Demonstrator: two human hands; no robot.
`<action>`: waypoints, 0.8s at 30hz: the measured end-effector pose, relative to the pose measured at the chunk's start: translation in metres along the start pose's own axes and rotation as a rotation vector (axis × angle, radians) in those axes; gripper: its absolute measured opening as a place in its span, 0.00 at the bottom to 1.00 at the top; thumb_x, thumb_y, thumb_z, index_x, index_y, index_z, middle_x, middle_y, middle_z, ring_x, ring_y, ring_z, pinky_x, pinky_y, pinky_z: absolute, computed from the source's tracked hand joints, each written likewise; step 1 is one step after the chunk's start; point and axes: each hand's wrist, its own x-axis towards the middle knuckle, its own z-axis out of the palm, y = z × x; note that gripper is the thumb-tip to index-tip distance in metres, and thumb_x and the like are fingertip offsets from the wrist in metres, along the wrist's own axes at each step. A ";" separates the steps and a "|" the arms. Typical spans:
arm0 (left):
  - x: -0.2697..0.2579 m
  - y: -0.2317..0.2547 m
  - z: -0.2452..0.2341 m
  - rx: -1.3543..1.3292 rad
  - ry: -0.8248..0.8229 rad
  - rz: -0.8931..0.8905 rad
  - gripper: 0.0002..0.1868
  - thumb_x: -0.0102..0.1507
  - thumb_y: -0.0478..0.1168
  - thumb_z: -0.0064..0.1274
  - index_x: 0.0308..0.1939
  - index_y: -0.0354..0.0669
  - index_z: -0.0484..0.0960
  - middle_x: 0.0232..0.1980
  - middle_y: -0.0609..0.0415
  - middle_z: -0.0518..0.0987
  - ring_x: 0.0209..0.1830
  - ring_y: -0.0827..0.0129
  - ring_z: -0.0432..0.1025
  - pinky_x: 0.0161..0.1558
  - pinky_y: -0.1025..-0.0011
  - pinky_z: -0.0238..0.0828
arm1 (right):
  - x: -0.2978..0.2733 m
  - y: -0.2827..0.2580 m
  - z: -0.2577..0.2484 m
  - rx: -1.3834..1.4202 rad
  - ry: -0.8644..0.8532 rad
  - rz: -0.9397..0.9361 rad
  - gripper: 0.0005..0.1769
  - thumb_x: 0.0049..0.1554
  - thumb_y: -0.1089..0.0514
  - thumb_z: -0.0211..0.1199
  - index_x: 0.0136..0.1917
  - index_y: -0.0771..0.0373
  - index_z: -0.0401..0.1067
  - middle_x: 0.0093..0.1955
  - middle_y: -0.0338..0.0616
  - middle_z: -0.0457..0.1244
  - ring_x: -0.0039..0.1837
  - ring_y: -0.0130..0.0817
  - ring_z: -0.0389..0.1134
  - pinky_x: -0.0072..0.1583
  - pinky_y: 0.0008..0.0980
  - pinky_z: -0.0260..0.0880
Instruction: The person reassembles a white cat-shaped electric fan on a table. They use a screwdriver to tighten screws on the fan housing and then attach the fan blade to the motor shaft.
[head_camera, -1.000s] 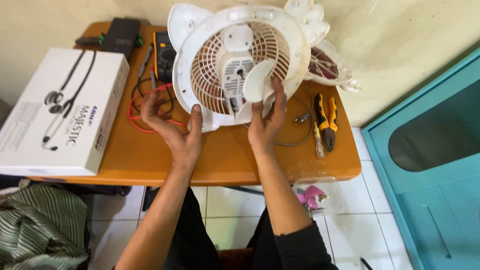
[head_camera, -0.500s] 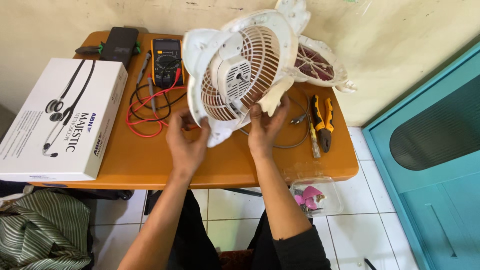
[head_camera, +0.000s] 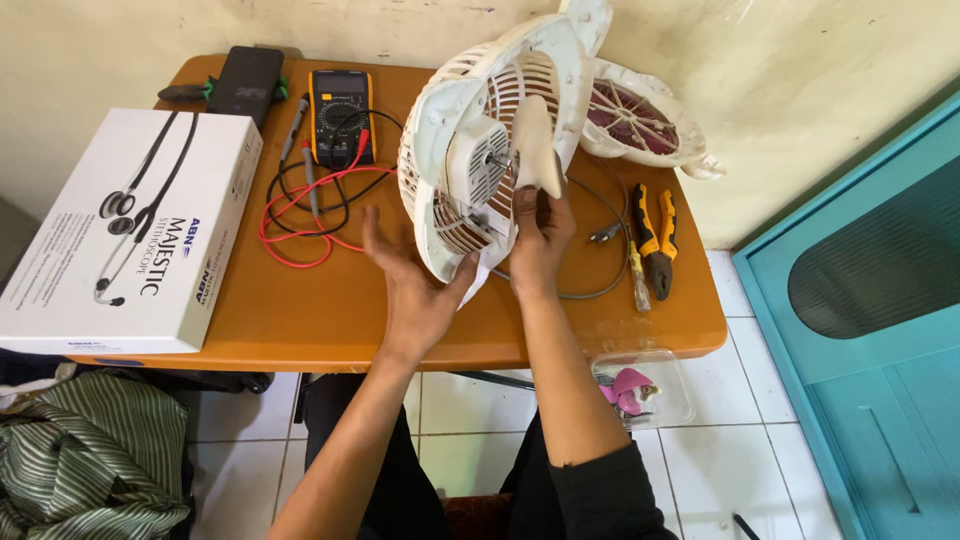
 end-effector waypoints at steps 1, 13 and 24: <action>0.000 0.001 0.000 -0.015 -0.053 -0.041 0.66 0.59 0.36 0.69 0.77 0.33 0.24 0.80 0.21 0.38 0.84 0.31 0.40 0.79 0.51 0.44 | 0.000 -0.002 0.002 0.007 -0.011 -0.029 0.25 0.70 0.55 0.59 0.73 0.73 0.64 0.67 0.49 0.64 0.66 0.32 0.65 0.67 0.32 0.66; -0.002 -0.010 0.000 -0.187 -0.353 -0.209 0.58 0.65 0.28 0.50 0.77 0.39 0.14 0.74 0.28 0.66 0.69 0.42 0.72 0.62 0.60 0.74 | 0.001 -0.026 0.015 0.009 -0.077 -0.083 0.28 0.70 0.56 0.60 0.78 0.65 0.57 0.72 0.48 0.61 0.72 0.36 0.62 0.73 0.35 0.62; -0.008 -0.002 -0.012 -0.175 -0.516 -0.116 0.65 0.62 0.31 0.54 0.69 0.30 0.05 0.76 0.22 0.59 0.71 0.38 0.67 0.67 0.59 0.65 | -0.006 -0.024 0.012 -0.017 -0.035 -0.003 0.27 0.69 0.62 0.55 0.78 0.60 0.52 0.74 0.44 0.55 0.73 0.35 0.59 0.73 0.34 0.62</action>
